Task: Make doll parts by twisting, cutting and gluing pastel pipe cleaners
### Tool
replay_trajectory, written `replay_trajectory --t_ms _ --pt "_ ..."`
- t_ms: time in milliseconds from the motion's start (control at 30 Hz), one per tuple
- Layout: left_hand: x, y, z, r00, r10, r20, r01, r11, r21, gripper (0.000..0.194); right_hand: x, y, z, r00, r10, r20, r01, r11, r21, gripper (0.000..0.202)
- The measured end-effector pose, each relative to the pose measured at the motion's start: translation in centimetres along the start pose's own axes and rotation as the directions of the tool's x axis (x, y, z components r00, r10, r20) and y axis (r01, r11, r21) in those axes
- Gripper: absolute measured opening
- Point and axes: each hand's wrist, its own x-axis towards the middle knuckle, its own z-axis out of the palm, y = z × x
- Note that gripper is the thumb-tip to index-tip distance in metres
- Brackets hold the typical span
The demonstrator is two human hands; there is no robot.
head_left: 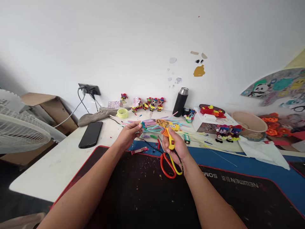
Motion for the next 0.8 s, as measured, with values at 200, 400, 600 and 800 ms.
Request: replay_trajectory --t_ms 200,400,600,800 --pt "-0.4 0.1 0.4 1.000 0.004 0.016 -0.005 0.999 0.052 0.034 0.1 1.3 0.9 0.999 -0.023 -0.025 0.018 0.980 -0.197 0.048" --pt "-0.4 -0.1 0.5 1.000 0.010 0.027 -0.011 0.999 0.051 0.034 -0.3 1.2 1.3 0.997 -0.066 -0.050 0.050 0.962 -0.268 0.051" --pt "-0.5 -0.1 0.7 0.999 0.027 0.033 -0.029 0.998 0.053 0.034 -0.3 1.4 1.2 0.998 -0.041 -0.042 0.025 0.942 -0.336 0.054" --pt "-0.5 -0.1 0.7 0.998 0.041 0.056 -0.045 0.996 0.072 0.031 -0.4 1.4 1.3 0.997 -0.046 -0.057 0.024 0.940 -0.341 0.055"
